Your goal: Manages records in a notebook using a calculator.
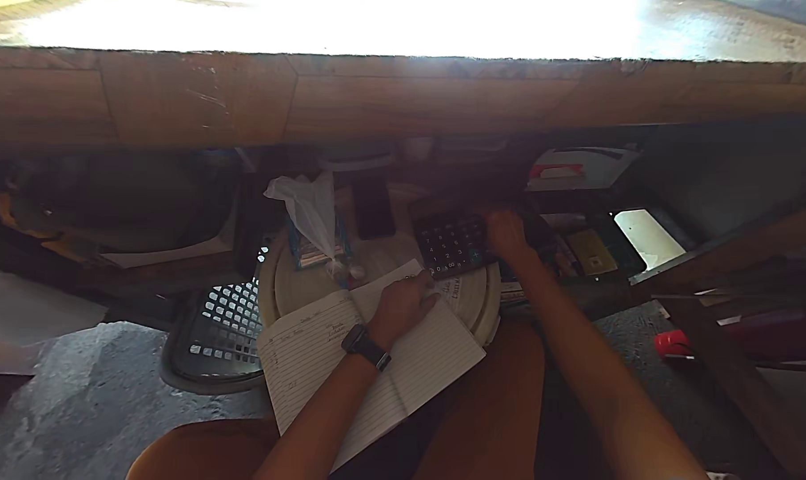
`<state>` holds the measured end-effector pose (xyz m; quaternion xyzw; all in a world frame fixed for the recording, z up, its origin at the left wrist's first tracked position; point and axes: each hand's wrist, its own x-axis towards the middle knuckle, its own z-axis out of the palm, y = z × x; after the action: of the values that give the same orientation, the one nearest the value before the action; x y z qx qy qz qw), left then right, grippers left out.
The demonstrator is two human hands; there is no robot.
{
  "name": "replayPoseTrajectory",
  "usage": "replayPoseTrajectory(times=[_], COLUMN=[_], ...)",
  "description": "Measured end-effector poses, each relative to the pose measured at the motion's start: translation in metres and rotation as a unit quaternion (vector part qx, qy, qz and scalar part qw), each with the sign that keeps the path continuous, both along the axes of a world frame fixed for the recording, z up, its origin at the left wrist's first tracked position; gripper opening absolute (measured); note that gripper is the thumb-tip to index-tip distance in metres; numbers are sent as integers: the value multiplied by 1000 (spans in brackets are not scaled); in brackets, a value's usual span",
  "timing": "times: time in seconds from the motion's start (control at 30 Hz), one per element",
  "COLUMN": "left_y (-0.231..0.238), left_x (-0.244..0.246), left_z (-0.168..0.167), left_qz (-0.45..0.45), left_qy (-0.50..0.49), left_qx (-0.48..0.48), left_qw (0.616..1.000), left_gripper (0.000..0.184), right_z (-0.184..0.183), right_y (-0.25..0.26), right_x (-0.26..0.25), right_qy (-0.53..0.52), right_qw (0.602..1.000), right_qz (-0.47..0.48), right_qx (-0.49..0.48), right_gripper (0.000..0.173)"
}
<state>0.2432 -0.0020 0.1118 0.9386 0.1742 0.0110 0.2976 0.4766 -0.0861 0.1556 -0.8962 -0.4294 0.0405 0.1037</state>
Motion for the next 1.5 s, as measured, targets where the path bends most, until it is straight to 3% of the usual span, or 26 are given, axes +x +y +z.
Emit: replayPoseTrajectory(times=[0.07,0.2,0.27,0.37,0.47,0.6,0.7,0.73,0.8,0.83,0.87,0.93,0.97,1.0,1.03,1.1,1.17,1.3,1.5], left_y=[1,0,0,0,-1,-1,-2,-2,-2,-1,-2,-2,-3,-3,-2,-2,-1,-1,-1], left_x=[1,1,1,-1,-1,-4,-4,-5,-4,-4,-4,-5,-5,-6,-6,-6,-7,-7,-7], left_z=[0,4,5,3,4,7,6,4,3,3,3,4,4,5,5,4,3,3,4], left_qz=[-1,-4,-3,-3,0,6,7,9,10,10,11,13,12,11,10,12,11,9,12], left_qy=[-2,18,19,16,9,0,-10,-12,-8,-9,-8,-7,-11,-15,-15,-13,-10,-15,-10], left_qx=[0,-6,-9,-13,-16,-18,-14,-13,-10,-8,-8,-9,-11,-15,-19,-22,-25,-31,-32], left_qw=[1000,1000,1000,1000,1000,1000,1000,1000,1000,1000,1000,1000,1000,1000,1000,1000,1000,999,999], left_gripper=[38,40,41,41,40,39,38,38,38,37,37,37,36,36,35,35,35,35,35], right_z=[-1,-6,-6,-28,-85,-146,-128,-124,-144,-151,-151,-150,-127,-115,-123,-157,-170,-144,-151], right_y=[-1,0,-11,-41,-79,-122,-130,-132,-139,-141,-142,-135,-133,-133,-134,-137,-135,-120,-118], right_x=[0,-1,0,2,17,14,-2,-4,8,13,12,6,-4,-7,-4,9,13,0,5], right_qy=[-5,17,3,-55,-115,-48,-61,-49,12,94,194,292,363,405,404,329,264,248,206], right_qw=[999,1000,993,935,836,775,741,747,758,752,732,678,669,683,723,824,877,896,922], right_qz=[-5,-8,-2,-38,-161,-281,-381,-384,-349,-341,-332,-338,-350,-345,-318,-232,-190,-225,-206], right_qx=[33,7,117,347,512,564,550,541,552,556,563,585,546,500,461,397,354,292,255], right_gripper=[48,45,47,35,28,34,31,31,32,34,35,34,35,35,33,33,32,33,35])
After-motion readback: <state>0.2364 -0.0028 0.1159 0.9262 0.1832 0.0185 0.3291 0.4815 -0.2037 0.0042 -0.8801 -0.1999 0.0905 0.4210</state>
